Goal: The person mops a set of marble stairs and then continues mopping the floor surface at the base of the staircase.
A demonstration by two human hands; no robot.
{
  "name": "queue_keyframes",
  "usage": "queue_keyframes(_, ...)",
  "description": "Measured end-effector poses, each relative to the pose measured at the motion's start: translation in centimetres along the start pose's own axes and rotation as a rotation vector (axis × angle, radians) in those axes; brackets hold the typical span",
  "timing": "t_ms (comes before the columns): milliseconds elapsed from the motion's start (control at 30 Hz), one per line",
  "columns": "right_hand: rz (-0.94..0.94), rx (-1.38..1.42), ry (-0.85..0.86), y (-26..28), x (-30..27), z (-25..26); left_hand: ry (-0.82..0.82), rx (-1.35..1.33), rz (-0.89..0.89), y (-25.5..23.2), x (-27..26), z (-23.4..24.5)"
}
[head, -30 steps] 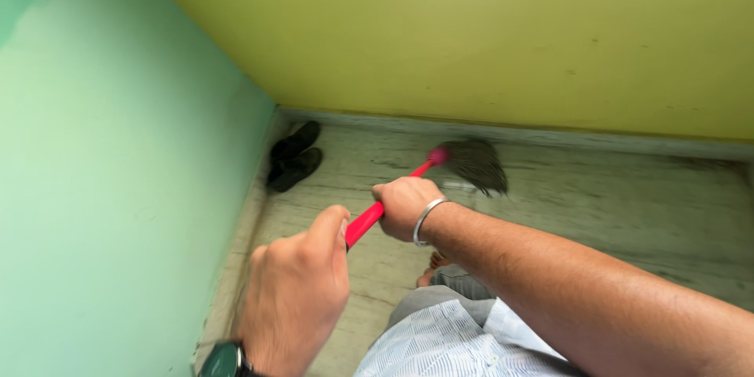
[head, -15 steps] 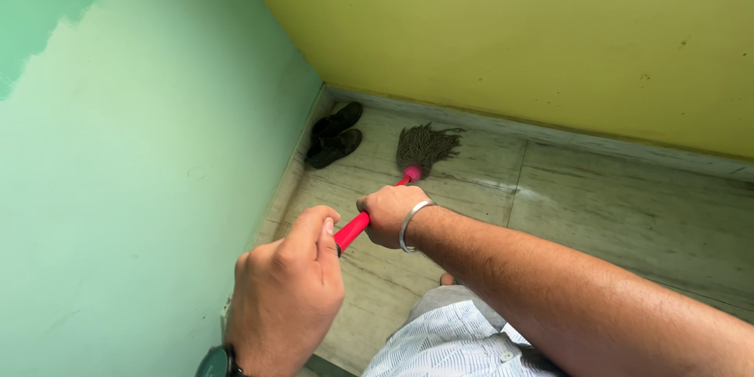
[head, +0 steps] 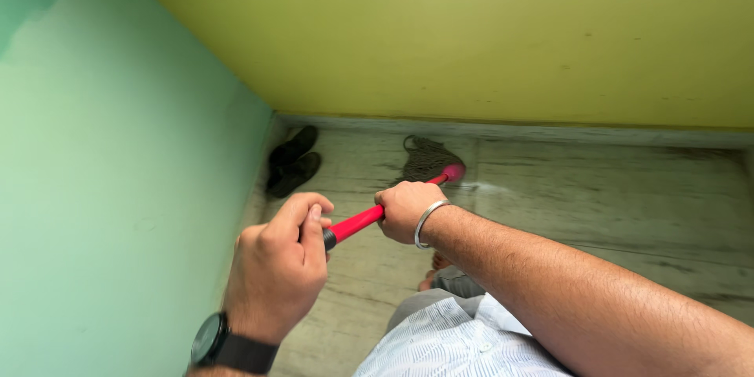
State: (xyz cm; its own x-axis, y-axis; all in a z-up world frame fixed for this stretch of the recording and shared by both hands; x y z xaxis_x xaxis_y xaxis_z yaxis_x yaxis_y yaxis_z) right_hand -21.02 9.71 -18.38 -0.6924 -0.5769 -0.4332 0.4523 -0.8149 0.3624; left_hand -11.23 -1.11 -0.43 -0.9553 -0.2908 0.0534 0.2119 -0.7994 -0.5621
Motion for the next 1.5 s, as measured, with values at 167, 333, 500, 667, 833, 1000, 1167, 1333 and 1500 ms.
queue_keyframes(167,-0.158,-0.024,-0.042,-5.5,-1.7,0.8,0.023,-0.143,-0.228,-2.7,2.4,-3.2)
queue_keyframes(333,-0.336,0.003,-0.055,-12.6,-4.3,0.5,0.115,-0.288,-0.38,-6.0,3.8,-8.8)
queue_keyframes(500,-0.553,0.038,-0.07,-20.3,-9.0,-0.8,0.346,-0.286,-0.486,-10.9,3.8,-15.3)
queue_keyframes(667,-0.732,0.059,-0.058,-24.8,-14.6,-1.7,0.571,-0.268,-0.555,-15.2,3.2,-20.1)
queue_keyframes(833,-0.872,0.124,-0.045,-26.8,-19.8,-2.9,0.669,-0.309,-0.682,-18.8,2.4,-23.3)
queue_keyframes(1000,-0.985,0.178,0.005,-28.1,-24.0,-5.0,0.772,-0.357,-0.747,-22.0,1.0,-25.4)
queue_keyframes(1167,-1.03,0.192,0.078,-28.6,-26.2,-6.6,0.966,-0.293,-0.641,-23.6,-0.3,-27.5)
queue_keyframes(1333,-1.068,0.207,0.012,-29.7,-26.5,-6.0,0.851,-0.296,-0.749,-25.4,0.6,-27.6)
queue_keyframes(1500,-1.063,0.174,-0.085,-30.4,-24.8,-4.7,0.727,-0.299,-0.752,-25.1,1.9,-27.2)
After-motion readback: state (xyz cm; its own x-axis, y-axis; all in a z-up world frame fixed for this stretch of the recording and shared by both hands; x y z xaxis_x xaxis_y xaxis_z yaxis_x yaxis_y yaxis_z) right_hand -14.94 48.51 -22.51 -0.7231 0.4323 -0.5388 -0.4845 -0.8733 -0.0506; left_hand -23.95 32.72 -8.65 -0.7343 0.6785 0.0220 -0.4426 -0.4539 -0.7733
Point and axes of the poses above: each hand's wrist, its own x-axis towards the middle knuckle, its own z-axis out of the back of the hand, y = z × x, the point moved 9 cm from there along x, towards the middle knuckle
